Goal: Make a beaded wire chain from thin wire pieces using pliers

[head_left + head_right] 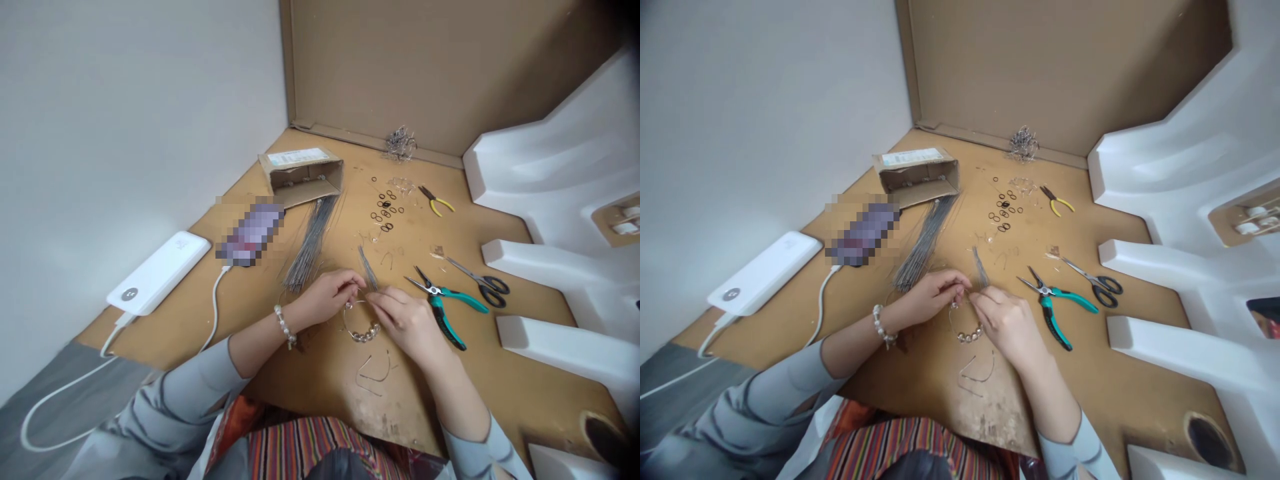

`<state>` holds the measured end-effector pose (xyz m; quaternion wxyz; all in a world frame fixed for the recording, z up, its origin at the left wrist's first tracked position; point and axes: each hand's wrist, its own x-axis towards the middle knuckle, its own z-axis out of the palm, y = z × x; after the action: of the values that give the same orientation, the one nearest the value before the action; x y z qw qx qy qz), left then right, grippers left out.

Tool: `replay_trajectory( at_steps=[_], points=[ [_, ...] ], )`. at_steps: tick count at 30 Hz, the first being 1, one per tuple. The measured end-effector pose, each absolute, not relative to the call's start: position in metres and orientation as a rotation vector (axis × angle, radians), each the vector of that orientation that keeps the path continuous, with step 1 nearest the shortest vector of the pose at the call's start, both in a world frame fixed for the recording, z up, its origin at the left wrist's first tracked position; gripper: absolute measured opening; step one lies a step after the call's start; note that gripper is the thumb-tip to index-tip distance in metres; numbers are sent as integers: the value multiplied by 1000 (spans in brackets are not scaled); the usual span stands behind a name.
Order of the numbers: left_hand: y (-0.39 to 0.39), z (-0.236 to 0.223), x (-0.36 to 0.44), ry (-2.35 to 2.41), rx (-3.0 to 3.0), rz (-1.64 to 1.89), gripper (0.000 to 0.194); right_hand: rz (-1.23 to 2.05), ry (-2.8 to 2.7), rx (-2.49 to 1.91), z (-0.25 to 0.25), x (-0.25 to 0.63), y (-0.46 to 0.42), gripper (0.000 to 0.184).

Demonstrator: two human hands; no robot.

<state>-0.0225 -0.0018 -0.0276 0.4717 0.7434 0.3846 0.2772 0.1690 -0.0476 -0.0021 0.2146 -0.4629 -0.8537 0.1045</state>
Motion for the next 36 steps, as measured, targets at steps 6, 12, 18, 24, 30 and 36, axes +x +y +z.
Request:
replay_trajectory(
  at_steps=[6, 12, 18, 24, 30, 36],
  points=[
    [-1, -23, -24, 858, 1886, 725, 25, 577, -2065, -1427, 2, 171, -45, 18],
    [-3, -15, -20, 755, 1676, 666, 18, 1025, -1701, -1523, -5, 172, -43, 20],
    [-6, -17, -16, 763, 1462, 529, 21, 1291, -1505, -1435, 1, 165, -44, 24],
    [-5, -20, -19, 843, 1395, 660, 24, 1223, -1421, -1494, 2, 169, -42, 29],
    [0, -16, -20, 876, 1163, 860, 25, 1569, -1386, -1450, -10, 156, -45, 40],
    [0, -11, -20, 930, 1035, 963, 25, 1641, -1279, -1392, -18, 147, -45, 27]
  ],
)
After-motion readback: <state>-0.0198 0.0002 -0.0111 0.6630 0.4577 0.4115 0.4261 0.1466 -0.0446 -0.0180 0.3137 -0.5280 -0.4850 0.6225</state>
